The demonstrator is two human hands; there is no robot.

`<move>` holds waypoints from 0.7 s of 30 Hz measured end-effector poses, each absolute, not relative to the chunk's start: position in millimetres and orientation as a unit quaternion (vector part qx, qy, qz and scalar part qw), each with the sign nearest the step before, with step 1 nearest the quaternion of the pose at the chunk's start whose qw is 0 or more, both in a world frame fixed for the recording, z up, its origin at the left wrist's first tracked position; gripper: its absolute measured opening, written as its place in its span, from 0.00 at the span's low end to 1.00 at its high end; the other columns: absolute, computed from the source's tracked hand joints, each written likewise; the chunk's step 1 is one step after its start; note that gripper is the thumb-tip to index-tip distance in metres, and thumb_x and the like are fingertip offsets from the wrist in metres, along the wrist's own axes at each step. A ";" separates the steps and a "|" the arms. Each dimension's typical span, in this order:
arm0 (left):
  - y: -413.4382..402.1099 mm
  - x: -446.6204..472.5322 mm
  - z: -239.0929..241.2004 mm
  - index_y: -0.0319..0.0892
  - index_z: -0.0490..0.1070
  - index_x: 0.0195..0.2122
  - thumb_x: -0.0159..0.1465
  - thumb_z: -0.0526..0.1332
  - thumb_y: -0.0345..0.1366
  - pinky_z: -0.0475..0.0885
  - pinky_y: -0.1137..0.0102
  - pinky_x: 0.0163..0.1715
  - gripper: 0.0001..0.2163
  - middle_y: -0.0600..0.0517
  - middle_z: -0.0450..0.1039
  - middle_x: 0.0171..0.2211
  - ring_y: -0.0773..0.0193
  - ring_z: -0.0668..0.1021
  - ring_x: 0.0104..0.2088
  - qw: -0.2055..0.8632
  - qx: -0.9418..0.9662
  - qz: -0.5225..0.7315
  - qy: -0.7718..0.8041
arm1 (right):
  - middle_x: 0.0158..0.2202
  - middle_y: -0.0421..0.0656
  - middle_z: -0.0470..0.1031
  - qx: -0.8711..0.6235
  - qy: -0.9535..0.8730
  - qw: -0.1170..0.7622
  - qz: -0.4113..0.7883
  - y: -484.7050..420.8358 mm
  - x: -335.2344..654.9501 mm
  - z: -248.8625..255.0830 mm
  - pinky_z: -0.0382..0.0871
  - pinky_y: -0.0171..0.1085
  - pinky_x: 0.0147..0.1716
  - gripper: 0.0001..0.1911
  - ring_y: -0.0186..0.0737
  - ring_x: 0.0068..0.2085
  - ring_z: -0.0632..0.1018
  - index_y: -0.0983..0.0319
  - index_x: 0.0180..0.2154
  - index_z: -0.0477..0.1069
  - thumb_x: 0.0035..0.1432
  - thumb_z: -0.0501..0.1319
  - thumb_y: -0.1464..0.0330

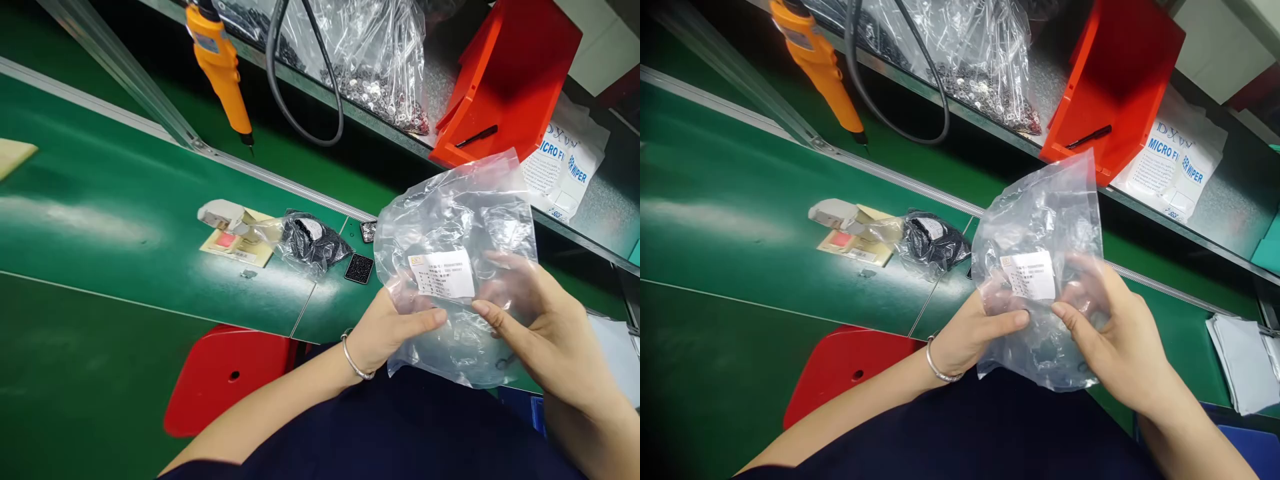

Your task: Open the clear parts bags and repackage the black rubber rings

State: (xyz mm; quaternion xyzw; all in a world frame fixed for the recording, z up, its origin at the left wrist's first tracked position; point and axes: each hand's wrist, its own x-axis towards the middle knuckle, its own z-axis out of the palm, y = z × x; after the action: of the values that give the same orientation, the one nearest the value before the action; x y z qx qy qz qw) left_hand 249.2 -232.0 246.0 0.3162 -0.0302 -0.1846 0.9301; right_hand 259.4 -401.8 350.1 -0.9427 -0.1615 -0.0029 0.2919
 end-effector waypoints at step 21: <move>-243.7 235.9 235.2 0.36 0.68 0.37 0.44 0.61 0.24 0.63 0.77 0.23 0.16 0.55 0.70 0.22 0.71 0.70 0.23 0.896 0.389 -0.189 0.104 | 0.31 0.35 0.75 -0.930 -0.201 0.308 0.026 -407.8 251.0 334.9 0.71 0.27 0.29 0.22 0.29 0.28 0.75 0.55 0.56 0.62 0.61 0.61 0.64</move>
State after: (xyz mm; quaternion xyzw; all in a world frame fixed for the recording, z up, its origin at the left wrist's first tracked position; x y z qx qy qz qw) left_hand 235.9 -243.7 235.2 0.3888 0.1045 -0.1894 0.8956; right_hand 251.0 -407.8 334.9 -0.9297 -0.2007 0.0264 0.3078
